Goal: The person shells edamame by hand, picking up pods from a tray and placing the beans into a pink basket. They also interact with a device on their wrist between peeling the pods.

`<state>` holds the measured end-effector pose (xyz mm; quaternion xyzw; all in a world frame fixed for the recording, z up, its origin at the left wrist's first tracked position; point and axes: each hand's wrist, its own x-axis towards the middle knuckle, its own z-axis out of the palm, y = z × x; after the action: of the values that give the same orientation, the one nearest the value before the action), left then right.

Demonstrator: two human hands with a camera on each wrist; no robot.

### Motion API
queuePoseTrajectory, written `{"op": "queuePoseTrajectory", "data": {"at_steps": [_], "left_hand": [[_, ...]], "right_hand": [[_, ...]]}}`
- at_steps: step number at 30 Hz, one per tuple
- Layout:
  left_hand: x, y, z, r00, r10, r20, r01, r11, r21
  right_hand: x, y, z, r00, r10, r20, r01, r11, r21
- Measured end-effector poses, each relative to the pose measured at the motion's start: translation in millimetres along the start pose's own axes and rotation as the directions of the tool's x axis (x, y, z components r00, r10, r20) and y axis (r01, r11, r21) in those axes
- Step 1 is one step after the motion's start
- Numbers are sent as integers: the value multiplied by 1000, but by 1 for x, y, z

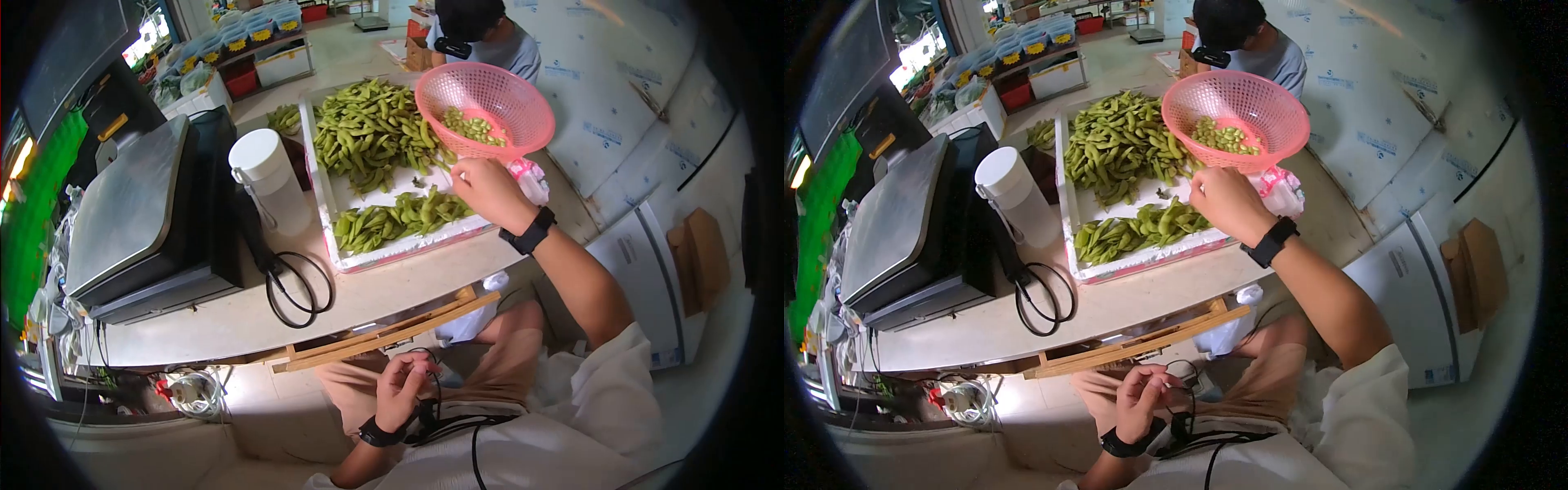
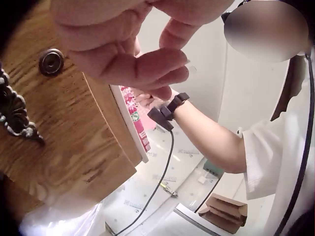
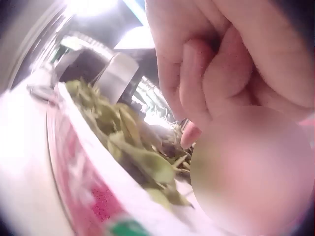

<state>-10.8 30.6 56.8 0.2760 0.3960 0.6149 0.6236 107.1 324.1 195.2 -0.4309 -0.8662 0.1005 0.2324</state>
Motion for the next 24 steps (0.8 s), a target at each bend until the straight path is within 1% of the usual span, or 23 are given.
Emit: {"op": "queuePoseTrajectory", "data": {"at_steps": [1, 2, 4, 5, 6, 8, 9, 11, 12, 14, 15, 16, 18, 19, 20, 22, 24], "left_hand": [[0, 0, -2, 1000, -5, -16, 4, 1000, -3], [-1, 0, -4, 1000, -4, -24, 3, 1000, -11], [-1, 1, -8, 999, -25, -35, 25, 1000, -17], [-1, 1, -10, 999, -29, -38, 29, 999, -17], [0, 0, -11, 1000, -11, -26, 11, 1000, -8], [0, 1, -13, 1000, 5, -14, -5, 1000, 2], [0, 2, -12, 1000, -8, -18, 8, 1000, 8], [-1, 5, -11, 999, -16, -28, 17, 1000, 15], [-2, 7, -9, 999, 4, -39, -3, 1000, 18], [-3, 7, -9, 998, 30, -57, -29, 999, 21], [-4, 6, -11, 998, 18, -62, -17, 1000, 11], [-6, 6, -12, 998, 3, -67, -3, 1000, 1], [-7, 6, -14, 997, 8, -77, -7, 1000, 8], [-7, 5, -15, 997, 11, -79, -10, 1000, 13], [-7, 5, -17, 997, 9, -83, -8, 1000, 11], [-7, 4, -20, 996, 54, -71, -52, 998, 31], [-7, 3, -22, 996, 51, -72, -49, 998, 26]], "right_hand": [[3, -4, -3, 1000, 1, -4, -2, 999, -54], [8, -11, -7, 1000, -5, 5, 5, 998, -55], [21, -24, -11, 999, -37, -3, 37, 999, 22], [31, -32, -13, 998, -39, 41, 38, 999, 9], [42, -35, -9, 998, -37, 42, 36, 999, 11], [62, -38, 1, 990, -123, 68, 125, 992, -29], [72, -34, 9, 990, -123, 68, 125, 992, -27], [90, -28, 30, 979, -198, 48, 203, 972, -121], [96, -27, 36, 978, -203, 48, 207, 971, -118], [104, -29, 46, 991, -103, 85, 122, 959, -256], [106, -31, 49, 991, -89, 99, 115, 948, -296], [108, -32, 51, 990, -95, 101, 120, 949, -291], [110, -30, 52, 992, -105, 66, 123, 906, -405], [111, -28, 52, 983, -181, 11, 169, 891, -421], [109, -31, 46, 983, -181, 15, 171, 892, -419], [98, -45, 22, 981, -168, -102, 108, 893, -438], [79, -48, 0, 950, -268, -159, 195, 910, -367]]}}
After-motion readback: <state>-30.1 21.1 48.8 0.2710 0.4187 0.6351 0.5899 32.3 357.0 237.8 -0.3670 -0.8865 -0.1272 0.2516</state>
